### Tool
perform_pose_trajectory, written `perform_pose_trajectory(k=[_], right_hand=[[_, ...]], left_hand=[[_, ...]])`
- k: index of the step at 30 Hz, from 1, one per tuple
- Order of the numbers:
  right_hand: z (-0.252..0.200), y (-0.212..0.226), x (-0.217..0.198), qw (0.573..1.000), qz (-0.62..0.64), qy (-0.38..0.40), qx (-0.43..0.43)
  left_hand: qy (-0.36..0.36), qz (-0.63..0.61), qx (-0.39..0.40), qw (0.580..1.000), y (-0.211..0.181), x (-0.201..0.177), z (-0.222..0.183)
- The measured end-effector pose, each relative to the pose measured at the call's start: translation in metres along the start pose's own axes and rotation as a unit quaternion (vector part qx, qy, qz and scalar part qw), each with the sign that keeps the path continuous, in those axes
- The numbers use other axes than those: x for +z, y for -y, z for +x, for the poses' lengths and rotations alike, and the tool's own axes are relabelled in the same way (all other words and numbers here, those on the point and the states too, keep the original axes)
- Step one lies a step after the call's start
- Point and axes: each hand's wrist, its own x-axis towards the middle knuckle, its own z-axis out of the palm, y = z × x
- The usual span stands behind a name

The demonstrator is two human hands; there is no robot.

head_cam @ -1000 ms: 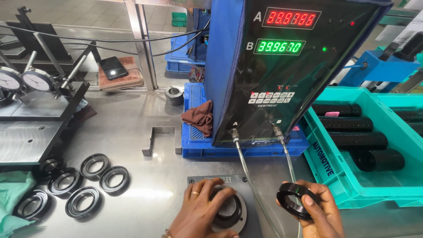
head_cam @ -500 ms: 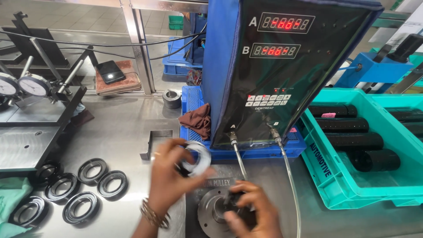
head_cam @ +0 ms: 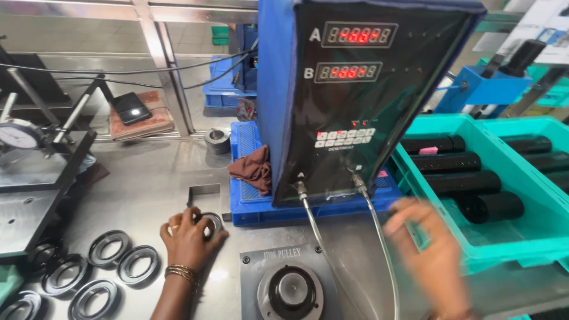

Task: Testing metal pulley components using a digital measurement gauge in a factory setting.

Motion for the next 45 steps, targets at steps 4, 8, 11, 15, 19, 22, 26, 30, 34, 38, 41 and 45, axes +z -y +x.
perform_pose_trajectory(k=[4,8,11,15,19,22,26,30,34,38,41,45], right_hand=[[0.072,-0.090,-0.100,0.823,0.489,-0.219,0.186],[0.114,-0.231,-0.135,0.664,0.550,-0.383,0.331],[0.128,-0.277,-0.134,0.532,0.548,-0.457,0.456],[0.127,-0.299,-0.128,0.728,0.100,-0.211,0.645],[0.128,-0.322,-0.124,0.615,-0.507,0.202,0.569],[0.121,-0.378,-0.132,0.589,-0.547,0.212,0.556],[0.119,-0.311,-0.118,0.549,-0.582,0.221,0.558],[0.098,-0.435,-0.157,0.482,-0.603,0.204,0.602],[0.121,-0.480,-0.159,0.275,-0.755,0.333,0.494],[0.122,-0.482,-0.163,-0.166,-0.810,0.530,0.187],[0.117,-0.467,-0.167,-0.563,-0.591,0.551,-0.172],[0.125,-0.453,-0.180,-0.546,-0.573,0.593,-0.152]], left_hand=[[-0.091,0.038,0.015,0.995,-0.002,0.013,0.003],[-0.121,0.019,0.005,0.992,0.007,0.034,0.003],[-0.127,0.030,-0.001,0.991,0.012,0.040,0.003],[-0.110,0.047,-0.012,0.993,0.015,0.042,0.002],[-0.118,0.062,-0.013,0.991,0.015,0.044,0.003],[-0.110,0.064,-0.014,0.992,0.015,0.043,0.001],[-0.098,0.064,-0.021,0.993,0.013,0.042,-0.002],[-0.103,0.063,-0.023,0.992,0.017,0.045,-0.002],[-0.088,0.064,-0.032,0.994,0.010,0.033,0.000],[-0.030,0.091,-0.076,0.993,-0.007,0.005,0.002],[0.017,0.105,-0.089,0.990,-0.012,-0.009,-0.001],[0.099,0.138,-0.077,0.982,0.001,-0.028,-0.007]])
